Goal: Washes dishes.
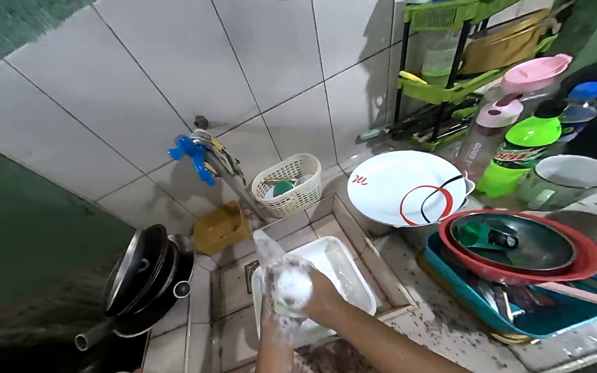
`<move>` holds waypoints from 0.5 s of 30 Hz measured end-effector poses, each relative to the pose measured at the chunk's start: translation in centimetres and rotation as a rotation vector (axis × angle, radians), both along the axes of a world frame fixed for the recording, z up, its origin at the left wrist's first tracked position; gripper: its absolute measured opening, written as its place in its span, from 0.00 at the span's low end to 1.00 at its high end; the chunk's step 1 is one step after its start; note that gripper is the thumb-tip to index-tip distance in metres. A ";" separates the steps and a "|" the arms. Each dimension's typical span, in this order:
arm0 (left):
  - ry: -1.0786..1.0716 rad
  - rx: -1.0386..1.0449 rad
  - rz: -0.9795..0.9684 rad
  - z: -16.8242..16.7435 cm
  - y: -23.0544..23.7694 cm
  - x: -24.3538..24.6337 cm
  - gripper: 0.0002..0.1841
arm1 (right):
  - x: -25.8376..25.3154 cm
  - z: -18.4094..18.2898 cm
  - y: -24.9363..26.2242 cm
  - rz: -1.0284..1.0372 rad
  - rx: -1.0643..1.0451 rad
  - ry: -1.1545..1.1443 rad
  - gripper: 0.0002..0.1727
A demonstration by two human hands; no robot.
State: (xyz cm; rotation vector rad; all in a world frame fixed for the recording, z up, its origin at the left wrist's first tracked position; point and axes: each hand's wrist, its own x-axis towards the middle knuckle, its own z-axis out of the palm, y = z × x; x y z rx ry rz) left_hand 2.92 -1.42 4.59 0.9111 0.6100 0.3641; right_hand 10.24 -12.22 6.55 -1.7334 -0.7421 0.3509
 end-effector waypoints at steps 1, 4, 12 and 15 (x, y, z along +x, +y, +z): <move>0.020 -0.033 0.051 0.5 -0.8 -0.6 0.27 | -0.3 -0.9 -0.4 0.012 0.074 -0.071 0.42; -0.057 -0.132 0.152 2.0 -2.8 -0.9 0.24 | 0.5 -2.5 -1.2 0.117 0.138 -0.425 0.28; -0.136 -0.167 -0.079 1.6 -1.3 -0.4 0.31 | 2.1 0.6 -5.3 0.440 -0.139 -0.494 0.25; 0.201 0.323 -0.201 1.9 2.1 -1.9 0.23 | 2.0 -0.9 -7.0 0.341 -0.226 -0.360 0.22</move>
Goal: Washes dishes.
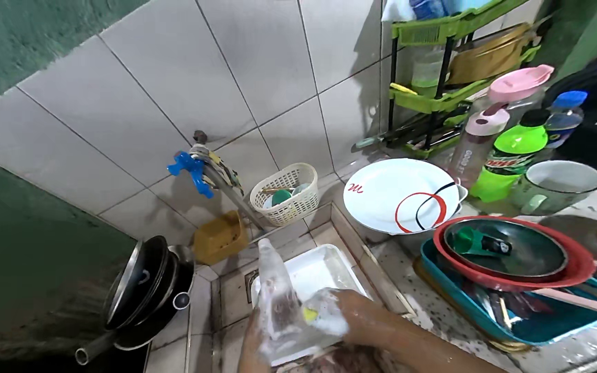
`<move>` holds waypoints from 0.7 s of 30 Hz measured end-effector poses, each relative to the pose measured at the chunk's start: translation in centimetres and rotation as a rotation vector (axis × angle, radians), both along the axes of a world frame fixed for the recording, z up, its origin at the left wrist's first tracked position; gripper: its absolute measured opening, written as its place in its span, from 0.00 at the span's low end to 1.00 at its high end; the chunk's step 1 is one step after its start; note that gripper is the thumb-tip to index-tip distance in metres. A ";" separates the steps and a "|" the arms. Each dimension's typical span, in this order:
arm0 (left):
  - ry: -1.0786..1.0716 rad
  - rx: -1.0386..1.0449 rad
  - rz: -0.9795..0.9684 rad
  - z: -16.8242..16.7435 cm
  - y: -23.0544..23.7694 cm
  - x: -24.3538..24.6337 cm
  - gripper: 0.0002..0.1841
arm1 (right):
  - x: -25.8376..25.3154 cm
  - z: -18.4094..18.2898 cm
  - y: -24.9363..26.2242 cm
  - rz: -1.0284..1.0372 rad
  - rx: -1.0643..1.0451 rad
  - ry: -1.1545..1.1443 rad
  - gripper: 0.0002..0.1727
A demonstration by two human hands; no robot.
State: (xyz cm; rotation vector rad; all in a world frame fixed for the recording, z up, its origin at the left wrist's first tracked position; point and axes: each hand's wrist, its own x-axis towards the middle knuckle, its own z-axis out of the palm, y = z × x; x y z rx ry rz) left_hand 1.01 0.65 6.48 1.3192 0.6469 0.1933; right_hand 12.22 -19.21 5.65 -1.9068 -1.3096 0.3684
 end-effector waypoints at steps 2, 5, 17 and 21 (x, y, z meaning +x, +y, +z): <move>0.387 0.394 -0.253 0.5 3.4 -0.2 0.21 | 0.4 -1.4 -1.7 -0.137 -0.149 0.065 0.21; 0.928 0.782 -0.651 2.0 5.3 0.8 0.26 | 0.7 -3.6 -4.7 -0.357 -0.236 0.181 0.22; 1.155 0.891 -0.808 -0.6 5.7 5.8 0.31 | 2.0 -4.8 -3.1 -0.519 -0.756 0.440 0.32; 1.129 1.040 -0.771 -3.2 5.2 7.5 0.44 | 2.0 -5.6 -2.7 -0.512 -0.767 0.429 0.34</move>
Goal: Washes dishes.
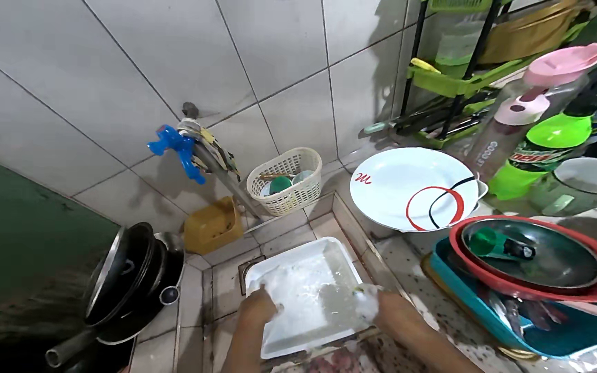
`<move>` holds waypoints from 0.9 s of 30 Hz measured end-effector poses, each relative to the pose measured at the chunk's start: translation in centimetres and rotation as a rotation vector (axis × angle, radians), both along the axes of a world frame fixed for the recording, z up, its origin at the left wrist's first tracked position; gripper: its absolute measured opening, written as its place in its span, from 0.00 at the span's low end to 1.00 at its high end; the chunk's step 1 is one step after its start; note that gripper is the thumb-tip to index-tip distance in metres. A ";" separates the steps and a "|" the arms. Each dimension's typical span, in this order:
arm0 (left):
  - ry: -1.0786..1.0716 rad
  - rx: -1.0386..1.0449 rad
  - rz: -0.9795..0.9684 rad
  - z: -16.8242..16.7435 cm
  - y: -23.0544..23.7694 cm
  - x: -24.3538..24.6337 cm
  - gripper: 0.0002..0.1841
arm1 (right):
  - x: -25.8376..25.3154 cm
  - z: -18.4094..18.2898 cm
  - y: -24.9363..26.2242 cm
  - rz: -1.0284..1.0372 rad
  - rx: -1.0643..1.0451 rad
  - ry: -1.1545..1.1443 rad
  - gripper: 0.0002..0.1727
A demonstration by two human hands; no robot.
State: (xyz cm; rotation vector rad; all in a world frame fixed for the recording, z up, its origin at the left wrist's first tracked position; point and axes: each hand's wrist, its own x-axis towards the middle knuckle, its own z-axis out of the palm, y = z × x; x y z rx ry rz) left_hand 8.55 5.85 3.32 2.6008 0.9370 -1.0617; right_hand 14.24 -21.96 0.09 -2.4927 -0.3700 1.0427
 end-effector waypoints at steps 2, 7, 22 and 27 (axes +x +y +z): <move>-0.055 -0.018 -0.067 -1.7 -1.3 1.2 0.46 | 0.1 -0.4 -0.2 0.011 0.011 0.008 0.35; -0.362 -0.274 -0.022 -5.8 -4.7 3.7 0.47 | -0.3 -0.3 -0.5 0.002 0.068 -0.002 0.35; -1.158 -0.874 0.304 1.2 -2.7 -0.5 0.39 | -0.1 -0.1 -2.1 -0.144 0.335 -0.136 0.33; -1.069 -0.780 0.581 0.6 -2.6 -1.3 0.27 | -0.6 1.1 -1.4 -0.187 0.447 -0.124 0.37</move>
